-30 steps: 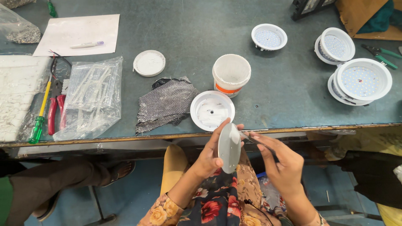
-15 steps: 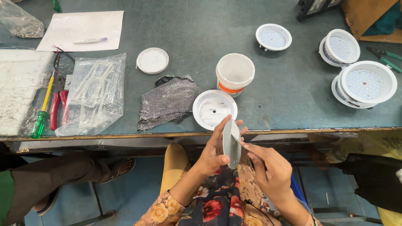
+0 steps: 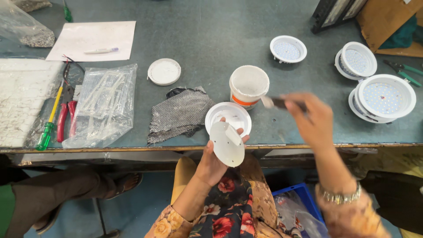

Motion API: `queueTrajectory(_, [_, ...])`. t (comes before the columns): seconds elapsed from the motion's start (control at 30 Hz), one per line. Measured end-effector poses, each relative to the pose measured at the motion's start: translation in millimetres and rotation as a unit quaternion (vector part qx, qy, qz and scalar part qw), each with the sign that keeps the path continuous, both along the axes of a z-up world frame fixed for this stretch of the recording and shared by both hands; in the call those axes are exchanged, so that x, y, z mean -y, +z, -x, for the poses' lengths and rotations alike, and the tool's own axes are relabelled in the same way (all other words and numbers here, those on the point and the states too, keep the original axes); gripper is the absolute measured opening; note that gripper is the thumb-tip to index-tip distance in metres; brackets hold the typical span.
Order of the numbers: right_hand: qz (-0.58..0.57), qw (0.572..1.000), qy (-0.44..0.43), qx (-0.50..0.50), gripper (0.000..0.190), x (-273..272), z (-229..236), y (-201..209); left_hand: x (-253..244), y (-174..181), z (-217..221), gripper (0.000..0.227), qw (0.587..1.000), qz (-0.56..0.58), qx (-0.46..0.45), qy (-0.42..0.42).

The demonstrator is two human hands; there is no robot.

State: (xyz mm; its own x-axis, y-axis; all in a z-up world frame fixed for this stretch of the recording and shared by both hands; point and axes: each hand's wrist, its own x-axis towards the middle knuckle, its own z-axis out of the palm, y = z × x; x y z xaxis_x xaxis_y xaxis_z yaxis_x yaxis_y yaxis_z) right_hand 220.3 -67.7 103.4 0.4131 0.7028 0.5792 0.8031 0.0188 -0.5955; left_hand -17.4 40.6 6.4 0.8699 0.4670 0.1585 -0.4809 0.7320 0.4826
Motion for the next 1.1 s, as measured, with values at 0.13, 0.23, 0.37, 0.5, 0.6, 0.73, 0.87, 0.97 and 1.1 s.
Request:
queueTrajectory(0.13, [0.201, 0.975, 0.058, 0.081, 0.023, -98, -68, -1, -5, -12, -15, 0.090, 0.998, 0.053, -0.030, 0.006])
queueTrajectory(0.23, [0.380, 0.904, 0.076, 0.179, 0.023, -168, -97, -30, -14, -24, -45, 0.082, 0.993, 0.109, -0.043, 0.022])
queueTrajectory(0.37, [0.439, 0.865, 0.121, 0.211, 0.026, -224, -123, -82, -39, -36, -88, 0.078, 0.975, 0.195, -0.091, 0.059])
queueTrajectory(0.5, [0.465, 0.861, 0.160, 0.128, 0.031, -237, -134, -114, -54, -40, -110, 0.084, 0.962, 0.244, -0.111, 0.048])
queueTrajectory(0.6, [0.556, 0.814, 0.164, 0.030, 0.031, -236, -131, -112, -59, -39, -119, 0.086, 0.973, 0.204, -0.098, 0.039])
queueTrajectory(0.73, [0.607, 0.782, 0.138, -0.007, 0.029, -235, -121, -84, -61, -32, -128, 0.085, 0.975, 0.204, -0.077, 0.040])
queueTrajectory(0.87, [0.589, 0.780, 0.207, -0.044, 0.030, -235, -120, -54, -61, -27, -130, 0.083, 0.973, 0.209, -0.087, 0.046])
queueTrajectory(0.97, [0.565, 0.785, 0.239, -0.087, 0.031, -231, -127, -38, -62, -25, -130, 0.082, 0.971, 0.212, -0.093, 0.052])
queueTrajectory(1.1, [0.533, 0.805, 0.233, -0.118, 0.030, -218, -135, -16, -62, -24, -129, 0.082, 0.970, 0.216, -0.098, 0.059])
